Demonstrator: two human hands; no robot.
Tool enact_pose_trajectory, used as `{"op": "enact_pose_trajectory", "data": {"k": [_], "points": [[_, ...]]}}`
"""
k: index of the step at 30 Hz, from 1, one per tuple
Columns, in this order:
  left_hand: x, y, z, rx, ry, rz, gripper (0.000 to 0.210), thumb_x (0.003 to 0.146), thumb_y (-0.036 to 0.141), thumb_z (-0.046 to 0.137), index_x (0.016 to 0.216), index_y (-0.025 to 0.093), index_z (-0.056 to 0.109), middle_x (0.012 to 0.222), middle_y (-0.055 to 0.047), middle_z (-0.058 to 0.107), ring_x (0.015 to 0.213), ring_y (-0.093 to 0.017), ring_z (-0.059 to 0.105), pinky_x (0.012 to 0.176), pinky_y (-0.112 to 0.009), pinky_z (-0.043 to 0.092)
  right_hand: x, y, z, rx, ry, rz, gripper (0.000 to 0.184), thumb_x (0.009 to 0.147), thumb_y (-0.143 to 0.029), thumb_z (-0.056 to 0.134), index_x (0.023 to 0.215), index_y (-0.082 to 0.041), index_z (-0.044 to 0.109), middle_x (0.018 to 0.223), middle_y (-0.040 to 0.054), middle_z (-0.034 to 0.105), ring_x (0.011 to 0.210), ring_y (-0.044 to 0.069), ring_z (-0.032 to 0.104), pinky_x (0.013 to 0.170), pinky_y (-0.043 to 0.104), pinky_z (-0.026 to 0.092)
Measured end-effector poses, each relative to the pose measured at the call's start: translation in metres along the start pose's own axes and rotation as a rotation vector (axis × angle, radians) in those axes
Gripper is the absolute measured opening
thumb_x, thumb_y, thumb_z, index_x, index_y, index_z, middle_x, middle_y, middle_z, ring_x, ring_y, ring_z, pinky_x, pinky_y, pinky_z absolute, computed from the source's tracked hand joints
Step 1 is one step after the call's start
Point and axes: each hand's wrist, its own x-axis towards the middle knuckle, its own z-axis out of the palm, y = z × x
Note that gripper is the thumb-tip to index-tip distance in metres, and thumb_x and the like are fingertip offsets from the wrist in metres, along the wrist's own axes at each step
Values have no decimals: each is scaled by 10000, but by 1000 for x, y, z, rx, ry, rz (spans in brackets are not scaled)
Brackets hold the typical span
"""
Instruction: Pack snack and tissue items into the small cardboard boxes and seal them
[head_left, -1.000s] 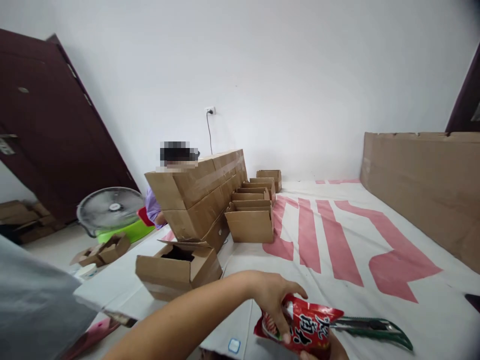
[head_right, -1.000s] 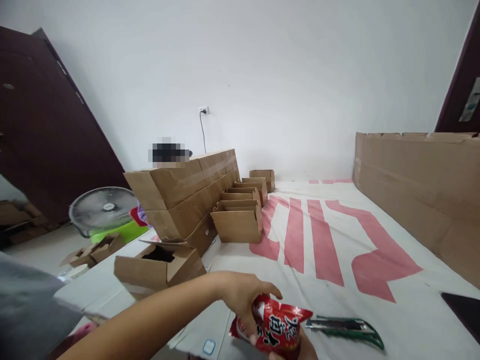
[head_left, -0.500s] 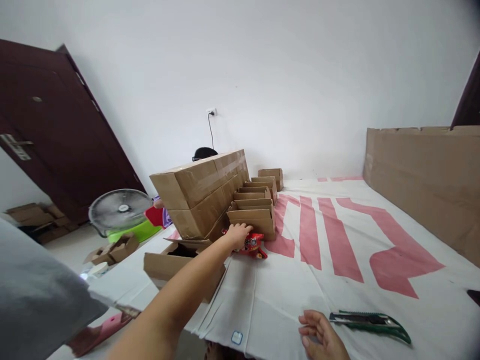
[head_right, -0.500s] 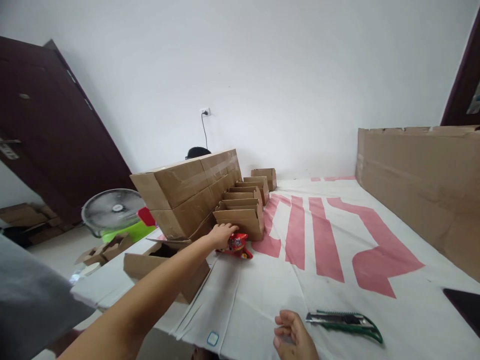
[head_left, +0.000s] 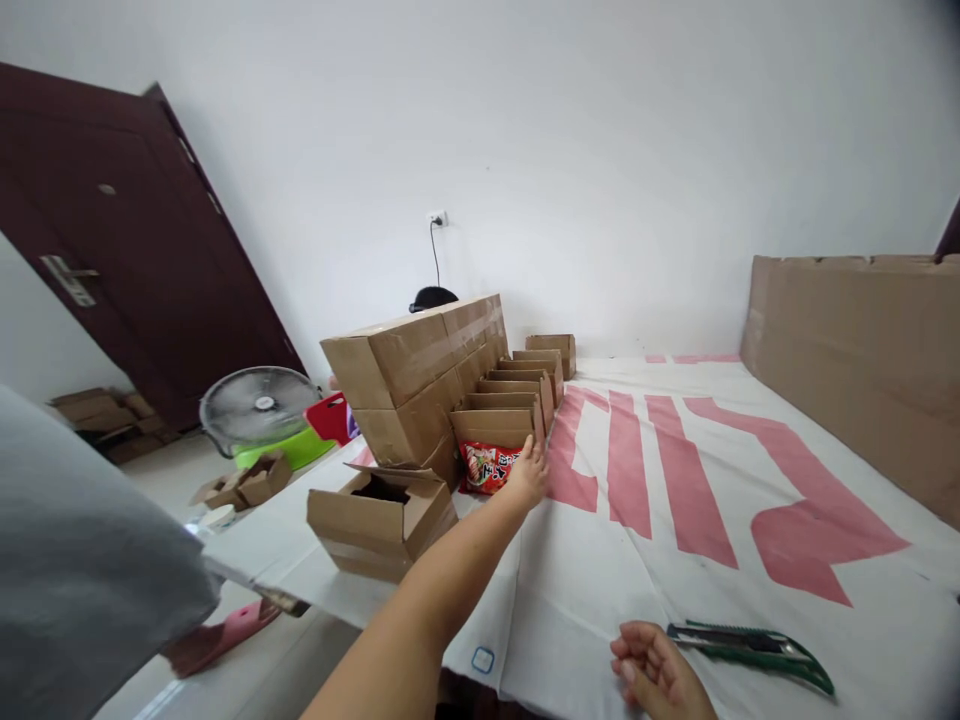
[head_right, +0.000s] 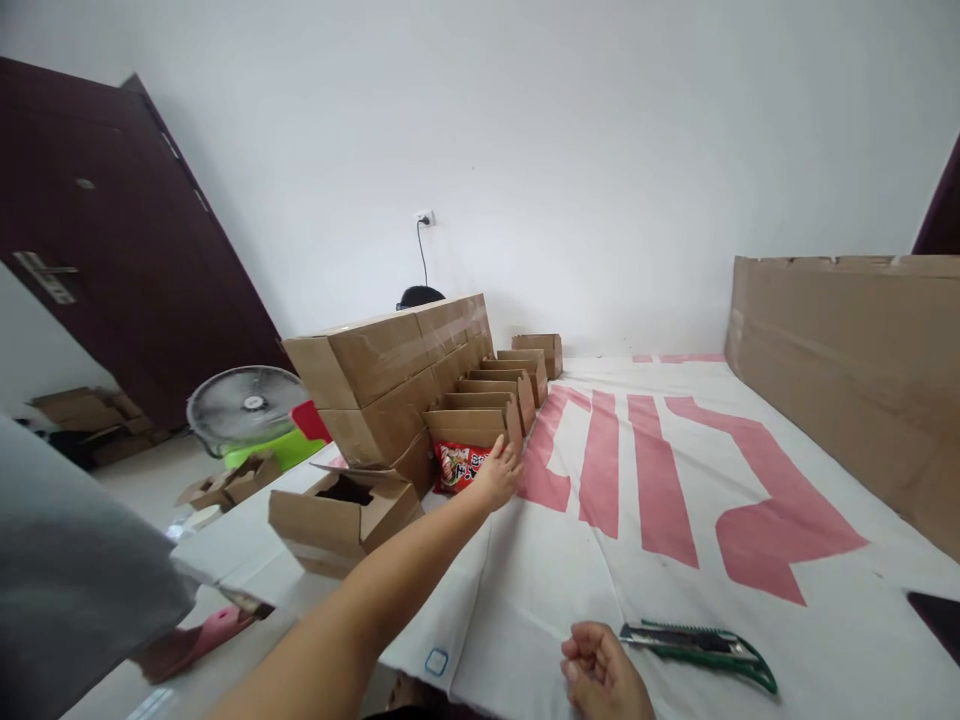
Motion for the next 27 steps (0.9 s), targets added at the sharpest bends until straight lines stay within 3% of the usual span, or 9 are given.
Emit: {"op": "enact_pose_trajectory", "data": {"k": [4, 9, 11, 15, 17, 20, 24, 27], "points": [[-21, -7, -15, -56, 39, 0, 385, 910, 343, 628, 1264, 199, 597, 1479, -103, 480, 1397, -316, 390, 1163, -616, 236, -2, -5, -2, 9, -32, -14, 539, 576, -629, 780, 910, -234, 628, 847, 79, 714, 776, 243, 662, 614, 339, 496], [-68, -12, -61, -138, 130, -11, 381, 904, 348, 620, 1269, 241, 609, 1481, -78, 498, 1418, -286, 355, 1197, -547, 185, -5, -8, -10, -34, -157, -23, 514, 624, -614, 778, 938, -227, 655, 894, 97, 731, 831, 256, 680, 683, 357, 521], [-93, -32, -82, -137, 163, -120, 339, 932, 371, 575, 1235, 224, 619, 1377, -75, 583, 1340, -261, 453, 1163, -524, 267, -6, -7, -11, -35, -177, -36, 494, 648, -612, 770, 940, -229, 663, 891, 91, 732, 836, 252, 679, 714, 365, 526], [-152, -95, -109, -66, 186, -545, 314, 942, 385, 572, 1148, 156, 632, 1223, -91, 642, 1168, -261, 587, 1030, -529, 437, -6, 0, -13, -7, -181, -68, 474, 694, -631, 736, 944, -236, 658, 875, 63, 721, 830, 229, 675, 788, 380, 525], [-181, -123, -110, -36, 168, -750, 325, 936, 376, 585, 1169, 152, 619, 1241, -95, 629, 1148, -261, 598, 994, -515, 475, -4, 3, -16, -20, -240, -56, 468, 705, -622, 735, 952, -234, 651, 890, 65, 721, 848, 231, 675, 807, 385, 527], [-211, -149, -95, -60, 86, -960, 335, 936, 380, 587, 1186, 159, 613, 1260, -96, 620, 1141, -259, 602, 976, -503, 495, 0, 3, -20, -60, -314, -58, 446, 732, -597, 726, 967, -228, 644, 911, 76, 722, 884, 238, 673, 812, 384, 529], [-220, -155, -60, -141, -11, -1142, 381, 948, 434, 549, 1209, 163, 601, 1259, -107, 621, 1110, -256, 622, 937, -490, 519, 0, 2, -20, -90, -322, -106, 431, 771, -595, 692, 974, -220, 631, 900, 72, 707, 864, 227, 664, 772, 365, 526], [-214, -153, -45, -150, -18, -1186, 436, 966, 477, 481, 1246, 157, 576, 1344, -144, 568, 1198, -298, 574, 986, -545, 474, -1, 3, -16, -87, -299, -141, 457, 762, -619, 683, 957, -210, 625, 864, 64, 693, 805, 213, 652, 734, 353, 517]]}}
